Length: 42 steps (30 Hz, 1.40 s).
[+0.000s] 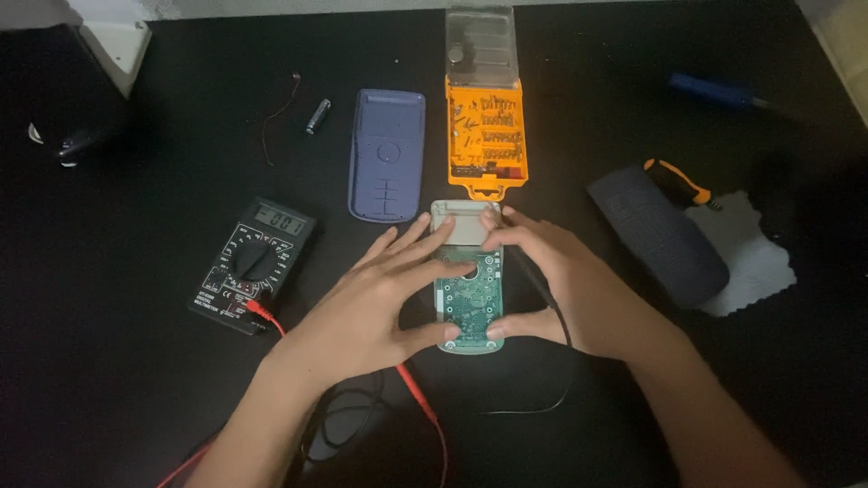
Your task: Using a digital multimeter to probe and test components on a circuit board
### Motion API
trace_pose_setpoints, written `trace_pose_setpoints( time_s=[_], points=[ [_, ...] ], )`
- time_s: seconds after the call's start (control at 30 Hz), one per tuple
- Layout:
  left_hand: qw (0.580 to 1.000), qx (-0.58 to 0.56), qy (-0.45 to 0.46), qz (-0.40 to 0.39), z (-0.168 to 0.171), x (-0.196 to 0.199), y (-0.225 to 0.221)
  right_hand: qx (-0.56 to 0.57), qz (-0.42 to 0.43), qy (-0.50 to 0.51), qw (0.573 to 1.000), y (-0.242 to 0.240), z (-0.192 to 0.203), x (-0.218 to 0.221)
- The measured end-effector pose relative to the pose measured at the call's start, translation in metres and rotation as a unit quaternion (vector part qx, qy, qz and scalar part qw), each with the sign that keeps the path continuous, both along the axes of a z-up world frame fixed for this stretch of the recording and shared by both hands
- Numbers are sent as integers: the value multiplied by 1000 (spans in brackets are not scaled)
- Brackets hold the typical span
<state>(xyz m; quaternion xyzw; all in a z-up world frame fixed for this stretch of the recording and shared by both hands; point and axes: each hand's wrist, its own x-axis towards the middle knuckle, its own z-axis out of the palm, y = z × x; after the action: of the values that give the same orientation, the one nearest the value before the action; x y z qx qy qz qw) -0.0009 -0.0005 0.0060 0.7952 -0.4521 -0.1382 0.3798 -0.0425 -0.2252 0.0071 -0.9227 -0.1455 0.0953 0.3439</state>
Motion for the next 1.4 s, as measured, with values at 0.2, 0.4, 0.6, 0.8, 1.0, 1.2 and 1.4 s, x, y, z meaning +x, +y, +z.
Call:
trace_pose_setpoints(
  time_s=[0.2, 0.4, 0.6, 0.8, 1.0, 1.2, 1.4],
  points=[
    [1000, 7, 12, 6, -3, 0, -2, -20, -18, 78, 997, 9, 14, -3],
    [1000, 14, 6, 1, -1, -1, -2, -77, -8, 99, 992, 14, 19, -8],
    [1000, 11, 9, 0, -1, 0, -2, -17, 32, 27, 999, 9, 14, -9],
    [999, 11, 26, 15, 3, -1, -3, 1, -24, -166, 986, 13, 3, -7],
    [992, -12, 110, 62, 5, -1, -1, 127, -221, -130, 958, 17, -6, 1],
    [985, -101, 66, 120, 6, -3, 0, 181, -237, -133, 945, 13, -8, 4],
    [997, 46, 48, 42, 35, -8, 10, 295, -216, -73, 928, 2, -21, 10]
  ],
)
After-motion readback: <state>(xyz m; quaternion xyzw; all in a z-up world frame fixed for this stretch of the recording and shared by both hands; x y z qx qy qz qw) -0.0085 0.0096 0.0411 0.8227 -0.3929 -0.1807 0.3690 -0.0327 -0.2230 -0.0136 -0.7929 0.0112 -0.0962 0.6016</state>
